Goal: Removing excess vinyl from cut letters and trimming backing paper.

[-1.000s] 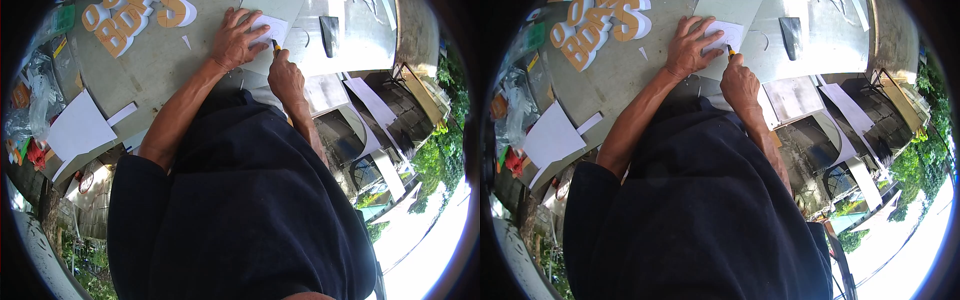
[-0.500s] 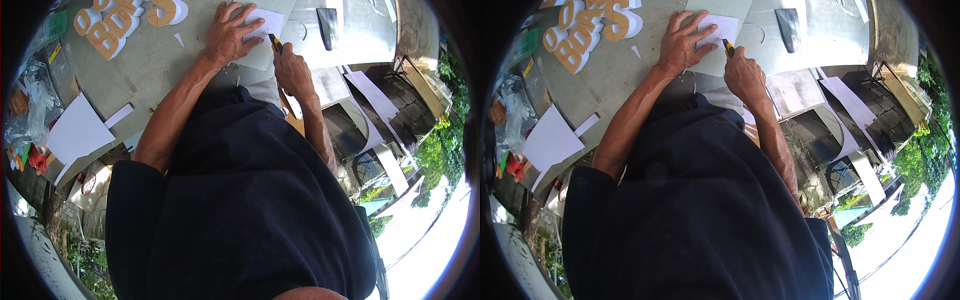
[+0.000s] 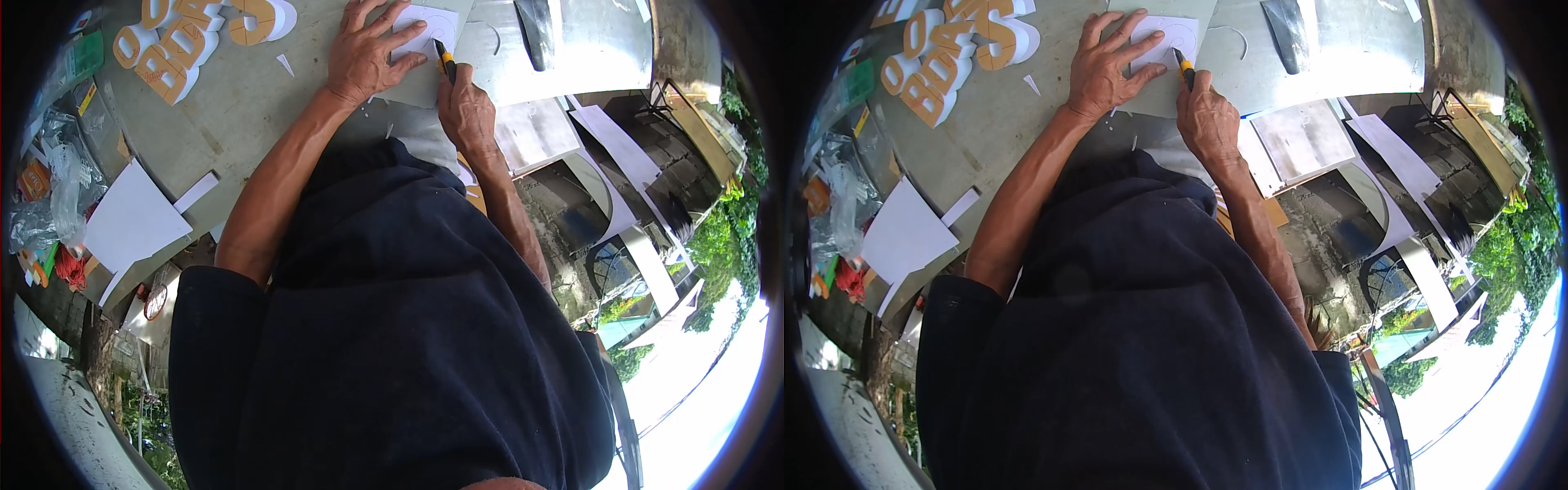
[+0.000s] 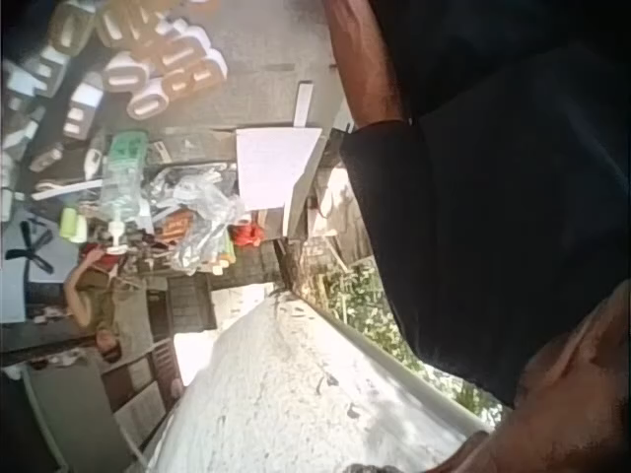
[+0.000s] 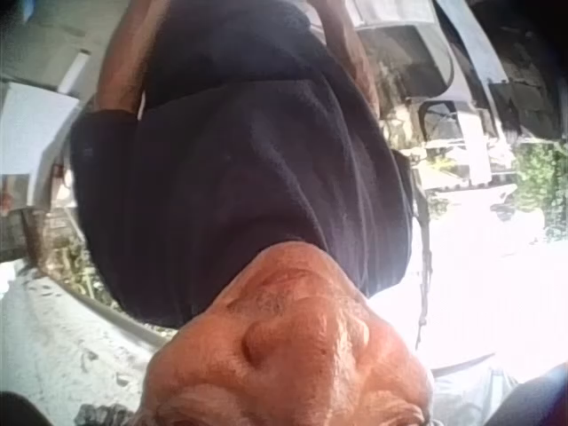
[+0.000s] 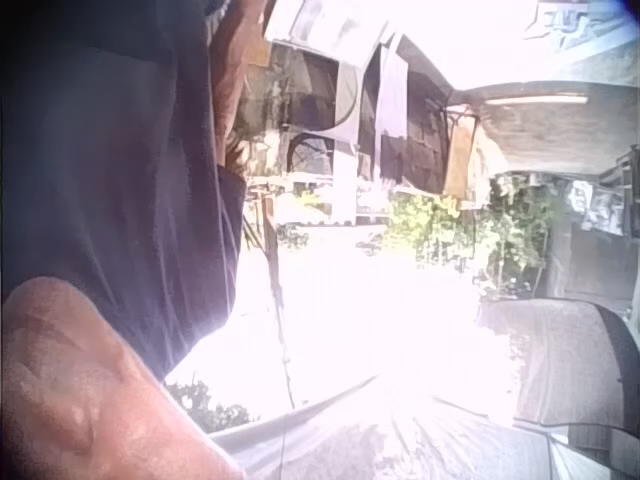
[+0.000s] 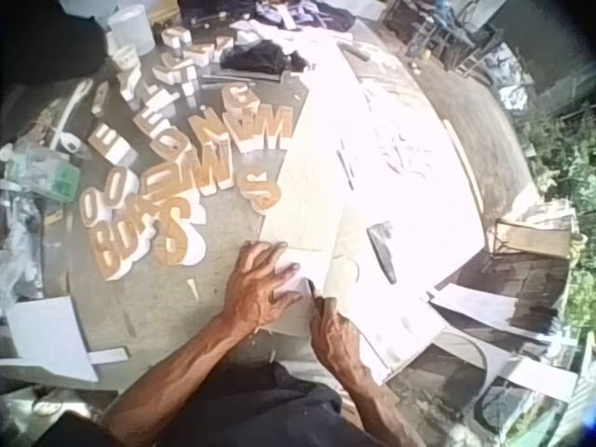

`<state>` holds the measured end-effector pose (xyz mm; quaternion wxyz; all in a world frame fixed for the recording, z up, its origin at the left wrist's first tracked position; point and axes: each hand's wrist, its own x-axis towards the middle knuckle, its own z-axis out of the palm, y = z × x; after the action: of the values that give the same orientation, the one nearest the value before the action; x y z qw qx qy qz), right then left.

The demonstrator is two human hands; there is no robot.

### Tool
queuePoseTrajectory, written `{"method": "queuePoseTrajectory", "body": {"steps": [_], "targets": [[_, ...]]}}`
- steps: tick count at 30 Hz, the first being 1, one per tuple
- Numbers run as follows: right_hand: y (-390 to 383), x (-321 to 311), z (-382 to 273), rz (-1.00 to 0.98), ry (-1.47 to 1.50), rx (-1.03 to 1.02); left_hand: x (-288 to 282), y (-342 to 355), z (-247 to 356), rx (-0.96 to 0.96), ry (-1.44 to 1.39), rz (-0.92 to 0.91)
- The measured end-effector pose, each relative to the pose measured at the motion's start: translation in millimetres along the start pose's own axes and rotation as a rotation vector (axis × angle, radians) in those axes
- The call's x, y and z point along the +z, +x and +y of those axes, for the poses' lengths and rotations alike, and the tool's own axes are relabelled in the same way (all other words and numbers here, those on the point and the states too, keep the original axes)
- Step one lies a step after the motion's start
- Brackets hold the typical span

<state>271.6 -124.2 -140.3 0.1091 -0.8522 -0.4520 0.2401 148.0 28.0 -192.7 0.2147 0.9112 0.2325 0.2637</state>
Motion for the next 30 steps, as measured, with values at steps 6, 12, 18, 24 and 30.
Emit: {"method": "queuePoseTrajectory", "body": {"steps": [6, 12, 18, 24, 30], "targets": [[4, 3, 2, -0.005, -0.008, -0.018, -1, 0, 0, 0.0, -0.005, 0.009], [5, 1, 0, -0.036, -0.034, 0.009, -2, 0, 1, 0.0, 0.018, -0.002], [10, -16, -21, -0.123, -0.142, 0.048, -2, 0, 0, -0.005, 0.005, 0.002], [11, -19, -22, -0.131, -0.195, 0.025, -2, 2, 1, 0.002, 0.004, 0.016], [11, -16, -17, -0.133, -0.201, -0.018, -1, -1, 0, 0.005, 0.005, 0.036]]}}
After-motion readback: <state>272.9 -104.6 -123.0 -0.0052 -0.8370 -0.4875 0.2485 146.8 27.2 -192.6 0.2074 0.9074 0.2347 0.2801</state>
